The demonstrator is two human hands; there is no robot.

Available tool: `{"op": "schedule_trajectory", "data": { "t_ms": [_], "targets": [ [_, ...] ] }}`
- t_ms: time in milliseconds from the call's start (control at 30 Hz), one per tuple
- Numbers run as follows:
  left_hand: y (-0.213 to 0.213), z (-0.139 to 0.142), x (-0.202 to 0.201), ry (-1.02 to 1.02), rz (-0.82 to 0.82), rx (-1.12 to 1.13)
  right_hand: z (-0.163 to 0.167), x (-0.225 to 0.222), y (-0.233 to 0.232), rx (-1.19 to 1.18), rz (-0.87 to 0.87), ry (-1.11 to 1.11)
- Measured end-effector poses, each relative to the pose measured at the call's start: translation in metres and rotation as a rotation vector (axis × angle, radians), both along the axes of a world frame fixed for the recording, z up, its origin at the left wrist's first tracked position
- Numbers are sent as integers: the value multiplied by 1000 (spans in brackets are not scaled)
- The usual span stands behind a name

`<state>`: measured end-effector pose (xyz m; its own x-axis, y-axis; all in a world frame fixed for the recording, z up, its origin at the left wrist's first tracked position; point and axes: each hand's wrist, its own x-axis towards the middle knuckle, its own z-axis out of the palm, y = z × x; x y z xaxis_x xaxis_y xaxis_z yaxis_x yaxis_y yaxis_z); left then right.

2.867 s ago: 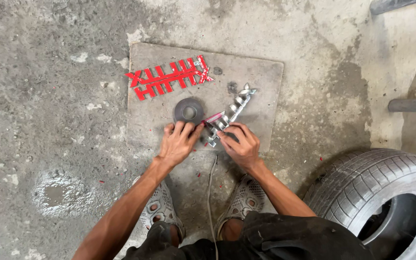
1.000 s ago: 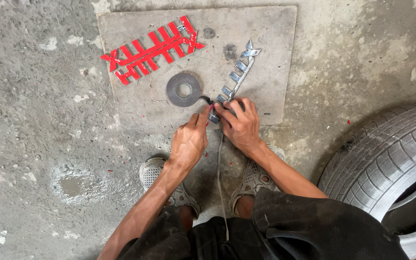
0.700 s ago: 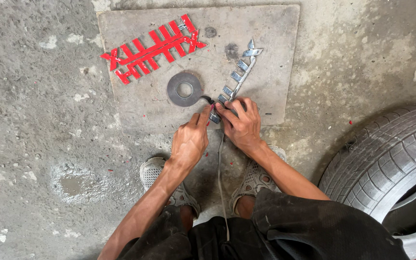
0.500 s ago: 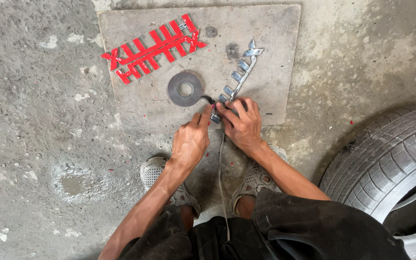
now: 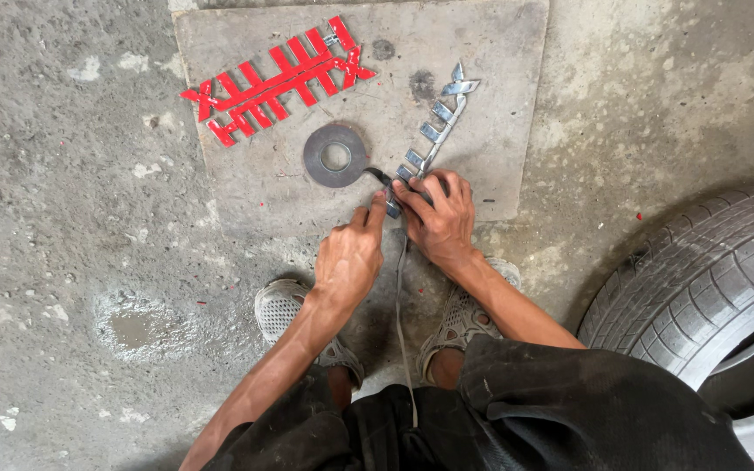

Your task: The person applies red tape to a metal strip with a repeating pattern, using a utility knife to cut the tape and their fingers to press it down. They repeat this process multiple times, working on different sections of the metal strip.

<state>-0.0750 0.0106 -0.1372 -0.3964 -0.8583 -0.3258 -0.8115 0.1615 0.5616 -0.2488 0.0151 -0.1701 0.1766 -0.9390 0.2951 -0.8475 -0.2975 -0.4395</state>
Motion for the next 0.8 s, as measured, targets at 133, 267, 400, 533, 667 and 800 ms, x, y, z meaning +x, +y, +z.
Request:
{"op": "schedule_trajectory", "data": {
  "t_ms": [133,267,400,533,667,800],
  "targets": [
    [8,-1,3,20,26,-13,0,0,2,4,-2,1],
    [9,-6,8,70,44,-47,3,1,1,9,-5,-14],
    [7,-8,18,102,88,-212,5,5,-2,-1,-40,-62],
    [-7,-3,34,119,124,-426,12,6,-3,8,-38,-86],
    [-38,1,43,132,88,-474,23,10,-9,-4,-33,-104],
    [-62,-3,47,113,3,-470,37,16,-16,-1,-16,-91]
  ]
}}
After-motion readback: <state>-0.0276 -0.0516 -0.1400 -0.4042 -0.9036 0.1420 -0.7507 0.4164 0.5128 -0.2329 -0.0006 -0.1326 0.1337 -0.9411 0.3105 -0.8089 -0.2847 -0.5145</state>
